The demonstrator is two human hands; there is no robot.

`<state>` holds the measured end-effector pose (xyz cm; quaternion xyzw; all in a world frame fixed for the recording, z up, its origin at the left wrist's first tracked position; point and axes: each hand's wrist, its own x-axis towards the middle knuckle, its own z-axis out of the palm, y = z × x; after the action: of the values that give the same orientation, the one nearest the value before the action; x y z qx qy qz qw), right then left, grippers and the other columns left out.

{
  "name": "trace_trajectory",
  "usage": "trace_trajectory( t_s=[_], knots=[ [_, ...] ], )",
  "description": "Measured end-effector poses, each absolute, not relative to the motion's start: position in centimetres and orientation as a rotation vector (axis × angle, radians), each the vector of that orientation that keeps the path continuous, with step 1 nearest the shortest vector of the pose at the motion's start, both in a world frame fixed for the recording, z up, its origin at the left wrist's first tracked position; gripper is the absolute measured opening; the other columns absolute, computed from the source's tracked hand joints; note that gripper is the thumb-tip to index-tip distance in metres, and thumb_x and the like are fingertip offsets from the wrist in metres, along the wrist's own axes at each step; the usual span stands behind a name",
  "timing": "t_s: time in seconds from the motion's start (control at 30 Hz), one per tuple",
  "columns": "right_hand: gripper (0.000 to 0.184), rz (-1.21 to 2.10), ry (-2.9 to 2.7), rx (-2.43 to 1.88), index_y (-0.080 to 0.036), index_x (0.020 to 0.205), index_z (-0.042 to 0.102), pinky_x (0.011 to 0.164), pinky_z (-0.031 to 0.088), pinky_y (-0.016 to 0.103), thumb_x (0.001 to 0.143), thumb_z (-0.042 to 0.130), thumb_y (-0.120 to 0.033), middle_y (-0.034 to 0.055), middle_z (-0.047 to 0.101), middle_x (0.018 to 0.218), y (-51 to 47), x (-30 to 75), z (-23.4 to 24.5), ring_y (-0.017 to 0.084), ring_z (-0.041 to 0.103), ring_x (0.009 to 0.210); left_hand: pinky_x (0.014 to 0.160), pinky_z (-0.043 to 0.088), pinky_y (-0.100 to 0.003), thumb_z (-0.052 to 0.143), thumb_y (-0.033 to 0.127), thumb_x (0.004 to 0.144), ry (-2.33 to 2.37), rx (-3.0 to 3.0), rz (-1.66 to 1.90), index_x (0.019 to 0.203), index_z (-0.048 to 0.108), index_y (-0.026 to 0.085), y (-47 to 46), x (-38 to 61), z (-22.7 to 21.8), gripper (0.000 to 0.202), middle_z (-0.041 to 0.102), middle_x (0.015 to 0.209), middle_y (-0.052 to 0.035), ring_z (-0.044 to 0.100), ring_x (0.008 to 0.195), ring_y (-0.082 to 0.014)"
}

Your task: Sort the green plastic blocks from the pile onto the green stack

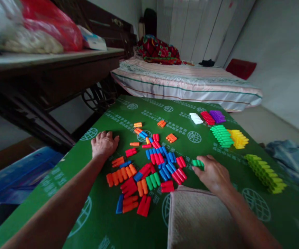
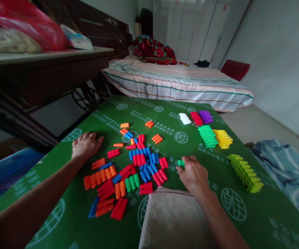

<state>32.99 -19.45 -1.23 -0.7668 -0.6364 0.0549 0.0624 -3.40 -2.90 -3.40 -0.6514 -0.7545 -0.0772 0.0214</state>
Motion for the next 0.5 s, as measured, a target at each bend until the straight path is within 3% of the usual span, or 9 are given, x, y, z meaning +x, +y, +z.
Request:
trace_trajectory(
  t_s=[0.2,0.37,0.5],
  knots=[
    [0.032,0.28,-1.892,-2.358,-0.022,0.11,0.065,0.07,0.046,0.029,0.083,0.059,-0.039,0.0077,0.064,0.108,-19.6,36.4,-2.9,0.02,0.066,0.09,0.106,0.029,-0.055,0.019,0.056,0.086,-2.338,-2.071,-0.212,0.128,0.046,0.008,-2.8,-3.4,-2.6,0.069,0.041,0.14,-0.0225,0.032,0.132,-0.0386],
    [0.05,0.505,-1.984,-2.028,-0.025,0.122,0.059,0.076,0.048,0.025,0.073,0.065,-0.017,0.0037,0.063,0.117,-20.3,38.1,-2.9,0.015,0.064,0.088,0.105,0.03,-0.055,0.017,0.058,0.084,-2.375,-2.042,-0.143,0.13,0.044,0.009,-2.1,-3.6,-2.4,0.072,0.039,0.143,-0.0218,0.032,0.133,-0.0381],
    [0.043,0.485,-2.036,-1.951,-0.024,0.113,0.065,0.077,0.048,0.025,0.072,0.061,-0.011,0.0021,0.066,0.106,-19.8,38.9,-2.8,0.013,0.063,0.082,0.106,0.029,-0.055,0.008,0.061,0.081,-2.418,-2.01,-0.097,0.131,0.044,0.009,-1.8,-3.4,-1.9,0.08,0.038,0.144,-0.0213,0.031,0.133,-0.0384]
  ],
)
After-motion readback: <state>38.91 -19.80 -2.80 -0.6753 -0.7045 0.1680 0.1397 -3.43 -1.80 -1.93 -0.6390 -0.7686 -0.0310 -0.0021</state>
